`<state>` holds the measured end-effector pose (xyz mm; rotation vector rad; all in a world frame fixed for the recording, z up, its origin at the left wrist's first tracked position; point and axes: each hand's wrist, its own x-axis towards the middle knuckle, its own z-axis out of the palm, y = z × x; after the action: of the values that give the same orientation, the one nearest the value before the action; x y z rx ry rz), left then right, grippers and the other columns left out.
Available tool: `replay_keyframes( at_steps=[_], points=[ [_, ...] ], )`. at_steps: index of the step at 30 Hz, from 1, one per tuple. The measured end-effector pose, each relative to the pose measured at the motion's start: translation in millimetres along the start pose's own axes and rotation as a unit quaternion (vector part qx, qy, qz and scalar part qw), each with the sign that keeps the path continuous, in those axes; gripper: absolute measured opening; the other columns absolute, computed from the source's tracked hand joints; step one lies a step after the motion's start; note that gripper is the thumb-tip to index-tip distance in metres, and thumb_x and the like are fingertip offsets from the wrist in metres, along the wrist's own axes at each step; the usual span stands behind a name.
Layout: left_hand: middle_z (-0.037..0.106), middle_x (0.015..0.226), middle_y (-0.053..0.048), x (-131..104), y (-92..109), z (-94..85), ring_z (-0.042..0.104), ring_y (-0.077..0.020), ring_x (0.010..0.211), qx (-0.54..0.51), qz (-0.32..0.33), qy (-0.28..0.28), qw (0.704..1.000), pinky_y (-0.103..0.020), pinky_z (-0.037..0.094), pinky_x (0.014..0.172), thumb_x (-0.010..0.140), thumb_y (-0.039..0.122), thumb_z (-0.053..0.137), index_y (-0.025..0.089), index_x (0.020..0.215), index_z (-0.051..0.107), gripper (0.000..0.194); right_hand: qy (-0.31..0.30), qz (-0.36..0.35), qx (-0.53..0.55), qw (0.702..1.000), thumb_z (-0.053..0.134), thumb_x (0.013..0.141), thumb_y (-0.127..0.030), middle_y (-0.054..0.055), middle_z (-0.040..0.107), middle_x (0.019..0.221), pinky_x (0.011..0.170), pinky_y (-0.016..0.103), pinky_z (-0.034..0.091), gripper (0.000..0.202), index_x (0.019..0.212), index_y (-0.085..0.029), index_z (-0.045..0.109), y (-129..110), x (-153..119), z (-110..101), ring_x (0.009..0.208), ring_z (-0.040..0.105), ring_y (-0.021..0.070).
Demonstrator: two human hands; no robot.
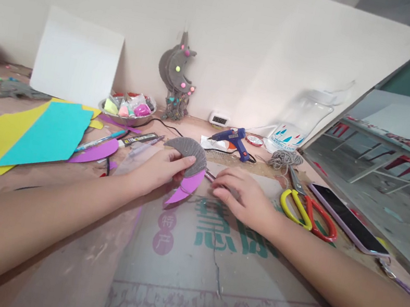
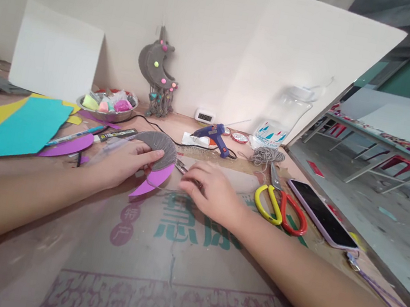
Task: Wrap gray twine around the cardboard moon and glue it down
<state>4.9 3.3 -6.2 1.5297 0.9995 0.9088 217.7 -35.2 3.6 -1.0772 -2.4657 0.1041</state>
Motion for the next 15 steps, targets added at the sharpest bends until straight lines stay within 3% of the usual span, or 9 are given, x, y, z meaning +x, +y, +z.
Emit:
replay_keyframes(
  at_steps=[3,6,12,15],
  points=[
    [0.045,0.054,0.004,1.9,-2.2,-0.7,0.044,-0.0070,0.049,-0.010,-0.005,-0.005,1.000,-0.020,0.032,0.046,0.076,0.045,0.053,0.015,0.058,0.047,0.035,-0.057,-0.031,0.008,0.998,0.055,0.080,-0.043,0.006,0.058,0.092,0.083,0.034,0.040,0.028,0.093,-0.018,0.060,-6.1,-0.5,2.4,0.091,0.051,0.0180],
    [0.046,0.053,0.004,2.1,-3.0,0.2,0.044,-0.0067,0.049,-0.020,-0.002,0.012,1.000,-0.019,0.033,0.047,0.074,0.045,0.055,0.015,0.057,0.047,0.035,-0.064,-0.038,0.010,0.997,0.051,0.084,-0.038,0.006,0.058,0.092,0.084,0.032,0.039,0.021,0.088,-0.018,0.058,-9.7,-2.0,6.2,0.092,0.050,0.0172],
    [0.047,0.054,0.003,1.9,-5.5,1.7,0.044,-0.0071,0.048,-0.029,-0.008,0.010,0.999,-0.019,0.032,0.044,0.073,0.047,0.055,0.016,0.059,0.048,0.035,-0.029,-0.042,0.018,0.999,0.046,0.087,-0.029,0.005,0.059,0.086,0.081,0.033,0.039,0.015,0.085,-0.018,0.056,-9.1,-0.9,0.9,0.086,0.052,0.0166],
    [0.048,0.054,0.002,1.7,-4.7,0.6,0.045,-0.0078,0.047,-0.014,0.004,0.007,1.000,-0.020,0.032,0.044,0.074,0.048,0.053,0.015,0.060,0.049,0.036,0.044,0.030,0.026,0.998,0.046,0.087,-0.030,0.005,0.059,0.081,0.075,0.031,0.041,0.016,0.081,-0.018,0.055,-3.5,4.5,-10.9,0.080,0.053,0.0161]
  ],
)
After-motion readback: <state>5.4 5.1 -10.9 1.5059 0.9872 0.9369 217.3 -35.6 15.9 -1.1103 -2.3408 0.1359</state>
